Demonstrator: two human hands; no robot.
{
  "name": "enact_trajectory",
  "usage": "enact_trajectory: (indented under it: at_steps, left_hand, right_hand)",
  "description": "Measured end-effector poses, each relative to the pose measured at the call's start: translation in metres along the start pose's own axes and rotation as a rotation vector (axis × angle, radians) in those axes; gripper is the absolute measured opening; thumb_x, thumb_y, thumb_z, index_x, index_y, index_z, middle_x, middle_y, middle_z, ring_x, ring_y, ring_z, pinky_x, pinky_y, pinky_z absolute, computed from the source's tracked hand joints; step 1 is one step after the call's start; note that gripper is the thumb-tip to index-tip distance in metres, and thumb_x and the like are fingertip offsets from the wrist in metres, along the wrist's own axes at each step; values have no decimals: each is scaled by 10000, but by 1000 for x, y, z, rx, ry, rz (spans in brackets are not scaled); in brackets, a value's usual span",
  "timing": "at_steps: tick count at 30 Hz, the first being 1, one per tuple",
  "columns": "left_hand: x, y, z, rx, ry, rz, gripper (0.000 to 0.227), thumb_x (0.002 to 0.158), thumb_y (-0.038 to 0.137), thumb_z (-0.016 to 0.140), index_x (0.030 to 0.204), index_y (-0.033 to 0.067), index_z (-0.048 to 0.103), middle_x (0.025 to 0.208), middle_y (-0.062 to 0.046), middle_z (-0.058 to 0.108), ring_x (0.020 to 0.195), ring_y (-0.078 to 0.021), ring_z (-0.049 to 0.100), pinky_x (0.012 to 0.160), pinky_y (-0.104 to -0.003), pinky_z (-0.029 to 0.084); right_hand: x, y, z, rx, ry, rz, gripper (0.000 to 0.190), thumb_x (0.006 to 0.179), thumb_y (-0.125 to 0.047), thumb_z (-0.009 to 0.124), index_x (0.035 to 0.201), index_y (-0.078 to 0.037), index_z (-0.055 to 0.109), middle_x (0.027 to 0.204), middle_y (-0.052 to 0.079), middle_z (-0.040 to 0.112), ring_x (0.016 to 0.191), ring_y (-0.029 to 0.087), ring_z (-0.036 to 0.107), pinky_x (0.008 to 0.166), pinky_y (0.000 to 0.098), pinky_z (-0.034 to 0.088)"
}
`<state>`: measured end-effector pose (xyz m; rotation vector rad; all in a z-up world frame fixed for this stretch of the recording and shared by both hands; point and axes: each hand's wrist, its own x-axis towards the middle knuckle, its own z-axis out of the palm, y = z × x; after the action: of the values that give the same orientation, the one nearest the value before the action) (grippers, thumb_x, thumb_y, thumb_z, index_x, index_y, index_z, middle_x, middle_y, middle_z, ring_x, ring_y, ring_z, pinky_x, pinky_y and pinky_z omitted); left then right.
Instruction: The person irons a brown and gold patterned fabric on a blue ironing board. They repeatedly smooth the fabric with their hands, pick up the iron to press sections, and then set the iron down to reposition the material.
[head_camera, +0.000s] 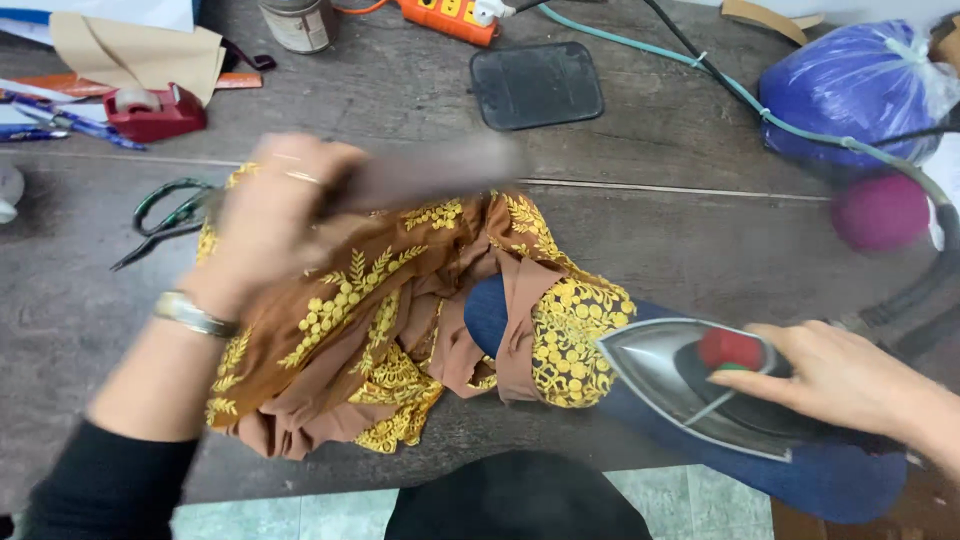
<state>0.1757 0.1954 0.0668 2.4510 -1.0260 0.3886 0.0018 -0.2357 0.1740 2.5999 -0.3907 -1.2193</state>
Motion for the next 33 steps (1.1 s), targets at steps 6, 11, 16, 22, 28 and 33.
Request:
enact_trajectory:
  at_steps: [6,11,16,22,28,33]
  left_hand:
    - [50,155,45,-332,-99,377,462,743,117,741,1169,38,578,1001,-111,615,917,-318,565,773,-440,490]
    - [56,222,130,-194,-171,564,355,739,276,722,1026,103,607,1014,-27,562,876,-221,521,559,-365,503]
    - [49,223,161,-142,-305,508,494,738,366,749,1144,115,623,1095,-31,563,960,-228,558,668,-394,537]
    - [45,223,152,-139,-229,411,421,750,374,698,1113,184,605,1058,9,570,946,-213,555,653,-391,477]
    - [26,119,70,-149,70,-5,200,738,100,658,932,68,625,923,-112,658,874,-321,625,738,-418,492]
    - [-57,17,36,208,-47,-543,525,733,264,789,1194,98,598,1032,-118,616,936,-297,579,791,-432,492]
  right_hand:
    - [61,120,79,332,104,73,322,783,-501,705,834,-231,875,580,11,593,587,126,480,597,235,427]
    - [135,214,133,1113,515,-82,397,851,-327,682,636,-59,482,374,32,269,286,144,208,296,356,94]
    - [122,124,64,736,534,-101,694,933,-449,584,425,1,441,278,121,378,273,235,393,405,356,309]
    - [199,59,-77,595,387,-218,567,966,-453,626,615,-25,497,416,155,557,410,250,504,523,360,399]
    - [306,-33,-115,810,384,-369,430,976,-361,676,757,-23,523,556,149,548,447,234,493,481,365,425]
    - [360,-73,-126,813,369,-380,377,963,-373,697,890,-28,565,623,153,575,457,255,527,436,397,463]
